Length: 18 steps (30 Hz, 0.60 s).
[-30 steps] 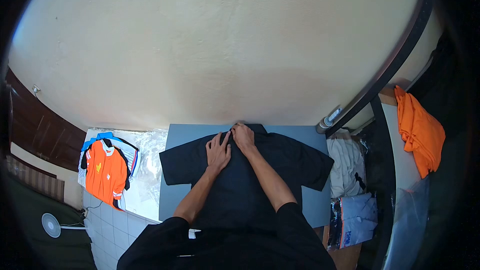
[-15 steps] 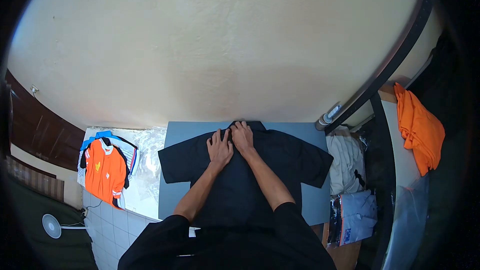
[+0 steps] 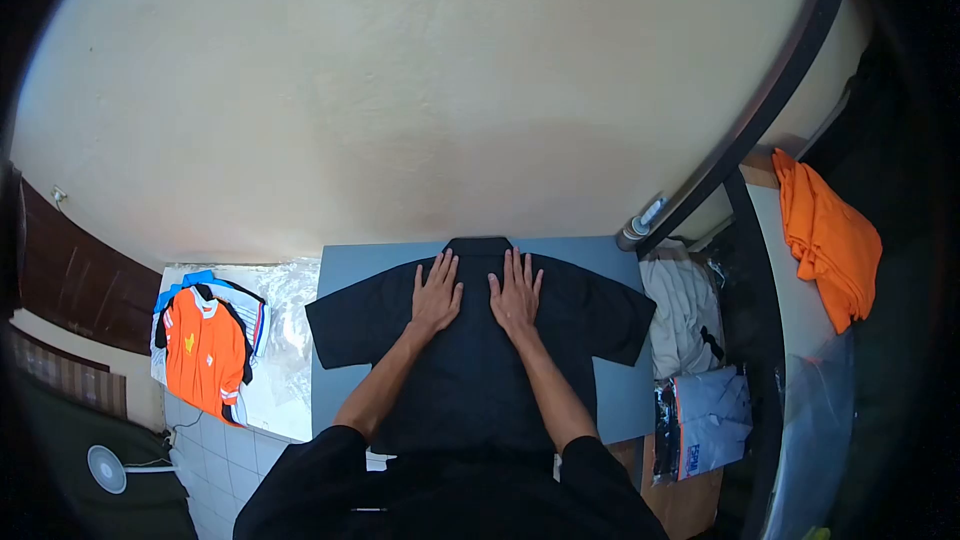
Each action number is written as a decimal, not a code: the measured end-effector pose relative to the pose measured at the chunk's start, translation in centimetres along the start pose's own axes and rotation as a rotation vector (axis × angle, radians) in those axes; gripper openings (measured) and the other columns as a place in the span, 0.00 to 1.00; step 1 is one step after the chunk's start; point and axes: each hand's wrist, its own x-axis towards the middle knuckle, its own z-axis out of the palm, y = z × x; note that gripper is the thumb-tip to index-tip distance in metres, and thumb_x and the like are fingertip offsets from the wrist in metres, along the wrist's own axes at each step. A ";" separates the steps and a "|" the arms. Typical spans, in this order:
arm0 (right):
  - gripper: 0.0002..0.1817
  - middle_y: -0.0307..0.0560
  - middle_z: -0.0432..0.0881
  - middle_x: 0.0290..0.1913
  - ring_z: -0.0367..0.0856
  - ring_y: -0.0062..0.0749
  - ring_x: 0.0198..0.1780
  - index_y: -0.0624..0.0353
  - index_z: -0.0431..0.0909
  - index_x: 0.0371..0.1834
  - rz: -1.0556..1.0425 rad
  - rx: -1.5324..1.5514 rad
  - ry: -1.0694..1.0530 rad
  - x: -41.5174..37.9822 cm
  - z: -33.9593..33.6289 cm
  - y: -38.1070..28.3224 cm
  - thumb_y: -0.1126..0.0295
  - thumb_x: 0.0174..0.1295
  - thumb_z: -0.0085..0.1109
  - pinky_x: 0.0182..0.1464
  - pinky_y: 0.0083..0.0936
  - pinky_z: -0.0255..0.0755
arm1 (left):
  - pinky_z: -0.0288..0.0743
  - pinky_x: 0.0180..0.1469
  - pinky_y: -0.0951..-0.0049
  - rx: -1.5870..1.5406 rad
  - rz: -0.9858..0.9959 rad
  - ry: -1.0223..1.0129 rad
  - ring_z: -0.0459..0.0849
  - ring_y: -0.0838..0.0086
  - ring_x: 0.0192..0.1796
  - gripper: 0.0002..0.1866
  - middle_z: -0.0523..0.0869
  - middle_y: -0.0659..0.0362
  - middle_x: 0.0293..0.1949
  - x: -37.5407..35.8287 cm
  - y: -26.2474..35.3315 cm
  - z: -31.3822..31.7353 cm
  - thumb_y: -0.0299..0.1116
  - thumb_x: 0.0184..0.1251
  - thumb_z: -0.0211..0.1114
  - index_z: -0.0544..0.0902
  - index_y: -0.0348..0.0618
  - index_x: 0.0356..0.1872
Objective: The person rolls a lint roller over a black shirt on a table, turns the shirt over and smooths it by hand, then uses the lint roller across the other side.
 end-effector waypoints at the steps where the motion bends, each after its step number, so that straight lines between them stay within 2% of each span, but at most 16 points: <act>1: 0.38 0.45 0.52 0.94 0.44 0.49 0.94 0.52 0.58 0.92 0.025 -0.043 -0.078 0.3 -0.4 0.7 0.46 0.86 0.46 0.91 0.62 0.32 | 0.41 0.90 0.40 0.001 -0.008 -0.007 0.50 0.65 0.93 0.35 0.55 0.58 0.92 0.0 0.2 -0.1 0.48 0.88 0.47 0.59 0.48 0.90; 2: 0.40 0.42 0.50 0.94 0.41 0.48 0.94 0.51 0.54 0.93 -0.005 -0.069 -0.120 0.5 -0.7 1.5 0.41 0.87 0.39 0.91 0.63 0.28 | 0.40 0.90 0.40 0.003 -0.017 -0.013 0.50 0.65 0.93 0.35 0.55 0.58 0.92 -0.1 0.3 -0.2 0.48 0.88 0.47 0.60 0.48 0.90; 5: 0.40 0.40 0.50 0.95 0.41 0.47 0.94 0.52 0.54 0.93 0.029 -0.102 -0.227 1.9 -2.6 1.1 0.41 0.87 0.39 0.91 0.64 0.29 | 0.39 0.90 0.39 0.009 -0.049 -0.014 0.49 0.66 0.93 0.35 0.55 0.59 0.92 0.2 0.6 -0.2 0.50 0.88 0.46 0.60 0.50 0.90; 12: 0.39 0.45 0.47 0.95 0.41 0.49 0.94 0.48 0.54 0.93 0.015 -0.028 -0.088 1.7 -0.5 4.0 0.42 0.86 0.43 0.90 0.67 0.30 | 0.36 0.90 0.37 -0.138 -0.183 0.024 0.50 0.59 0.93 0.37 0.56 0.52 0.91 0.1 1.9 -1.1 0.52 0.86 0.52 0.61 0.52 0.90; 14: 0.40 0.48 0.47 0.95 0.41 0.50 0.94 0.48 0.54 0.93 0.049 -0.025 -0.004 -0.4 -1.5 4.1 0.41 0.85 0.43 0.90 0.66 0.31 | 0.39 0.90 0.37 -0.117 -0.153 0.082 0.53 0.57 0.92 0.37 0.57 0.50 0.91 -1.1 1.6 -2.1 0.52 0.85 0.54 0.63 0.53 0.89; 17: 0.40 0.50 0.48 0.94 0.42 0.50 0.94 0.48 0.55 0.93 0.104 -0.164 -0.168 -3.5 -4.6 4.4 0.41 0.85 0.44 0.90 0.64 0.34 | 0.43 0.89 0.37 -0.040 -0.162 0.139 0.56 0.55 0.91 0.36 0.60 0.49 0.90 -4.2 -1.5 -1.6 0.53 0.84 0.57 0.67 0.56 0.88; 18: 0.40 0.46 0.49 0.94 0.43 0.49 0.94 0.46 0.55 0.93 0.061 -0.173 -0.133 -4.0 -3.7 6.8 0.41 0.85 0.44 0.91 0.63 0.35 | 0.44 0.88 0.37 -0.005 -0.172 0.148 0.57 0.54 0.91 0.36 0.61 0.49 0.89 -5.1 -3.2 -1.4 0.54 0.83 0.58 0.68 0.57 0.87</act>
